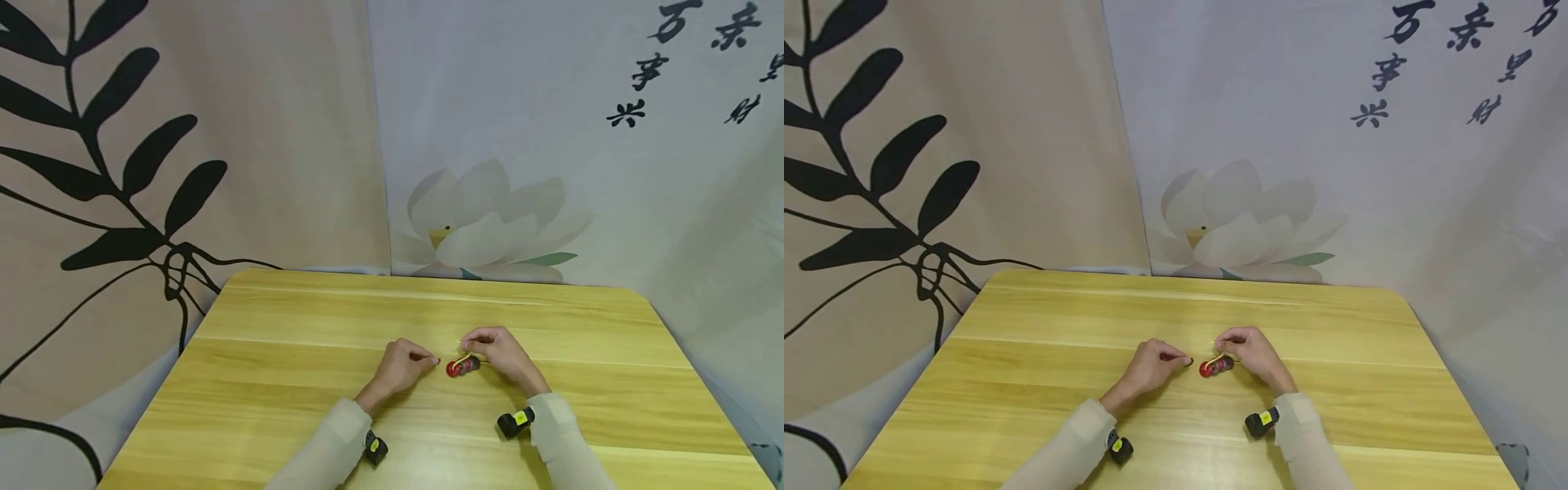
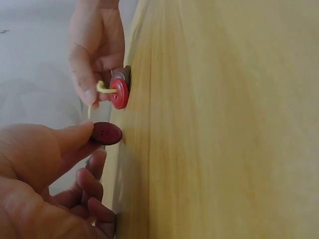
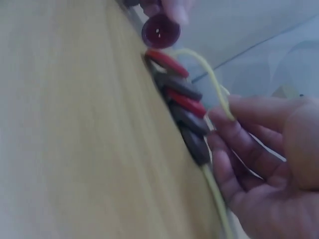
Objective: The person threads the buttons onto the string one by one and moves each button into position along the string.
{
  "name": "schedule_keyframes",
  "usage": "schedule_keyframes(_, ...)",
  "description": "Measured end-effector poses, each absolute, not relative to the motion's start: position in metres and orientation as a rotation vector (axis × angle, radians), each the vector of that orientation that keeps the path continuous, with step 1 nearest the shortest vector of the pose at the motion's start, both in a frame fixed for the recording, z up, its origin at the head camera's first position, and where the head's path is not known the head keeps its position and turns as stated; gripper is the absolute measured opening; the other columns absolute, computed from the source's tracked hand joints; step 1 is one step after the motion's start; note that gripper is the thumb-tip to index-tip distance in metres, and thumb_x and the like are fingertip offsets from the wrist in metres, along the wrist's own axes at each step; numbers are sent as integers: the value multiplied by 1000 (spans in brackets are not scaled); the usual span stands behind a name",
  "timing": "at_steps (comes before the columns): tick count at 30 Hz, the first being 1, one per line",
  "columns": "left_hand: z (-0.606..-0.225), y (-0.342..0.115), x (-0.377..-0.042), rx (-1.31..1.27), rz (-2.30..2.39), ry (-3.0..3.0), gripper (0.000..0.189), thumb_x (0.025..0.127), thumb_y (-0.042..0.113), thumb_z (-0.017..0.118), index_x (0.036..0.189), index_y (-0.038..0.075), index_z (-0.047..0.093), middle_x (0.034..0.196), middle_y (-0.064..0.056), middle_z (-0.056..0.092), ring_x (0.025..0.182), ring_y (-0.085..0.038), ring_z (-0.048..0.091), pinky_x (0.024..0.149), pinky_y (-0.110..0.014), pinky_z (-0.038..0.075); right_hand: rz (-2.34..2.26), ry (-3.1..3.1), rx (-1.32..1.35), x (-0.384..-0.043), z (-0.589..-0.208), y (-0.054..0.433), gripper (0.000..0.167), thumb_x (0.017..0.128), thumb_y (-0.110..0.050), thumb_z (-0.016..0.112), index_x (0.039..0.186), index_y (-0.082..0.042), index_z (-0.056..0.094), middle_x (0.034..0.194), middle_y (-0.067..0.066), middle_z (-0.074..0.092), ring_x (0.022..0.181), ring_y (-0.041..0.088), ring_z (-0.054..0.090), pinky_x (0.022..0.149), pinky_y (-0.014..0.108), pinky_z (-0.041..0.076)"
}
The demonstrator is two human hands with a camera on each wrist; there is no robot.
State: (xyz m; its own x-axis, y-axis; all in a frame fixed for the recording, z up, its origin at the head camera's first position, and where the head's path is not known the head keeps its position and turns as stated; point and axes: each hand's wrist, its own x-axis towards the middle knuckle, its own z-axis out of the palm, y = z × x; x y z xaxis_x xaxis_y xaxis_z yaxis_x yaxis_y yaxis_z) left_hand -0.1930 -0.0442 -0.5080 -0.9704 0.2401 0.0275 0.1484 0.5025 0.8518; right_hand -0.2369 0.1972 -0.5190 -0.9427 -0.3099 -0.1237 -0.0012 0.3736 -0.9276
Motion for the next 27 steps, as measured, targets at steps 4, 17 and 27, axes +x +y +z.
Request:
schedule_keyframes(4,-509,-43,-193,342,1508,2643,13,92,16,71,86,11,81,83,1,76,77,-8,67,71,-27,54,-1590,2408,-228,-232,-515,190,17,95,-17,67,103,-5,75,97,7,75,95,16,66,86,31,51)
schedule_keyframes(17,-512,-47,-191,237,1630,2666,11,90,17,73,86,11,81,82,1,76,74,-9,67,66,-25,53,-1544,2503,-296,-214,-483,169,17,95,-14,66,103,-3,75,91,4,74,84,18,66,70,33,52)
schedule_keyframes(27,-507,-51,-189,159,1675,2667,12,90,21,73,86,15,81,81,3,76,68,-8,62,56,-23,47,-1600,2527,-355,-206,-476,161,14,93,-13,69,99,-2,75,94,10,74,86,32,66,64,27,50)
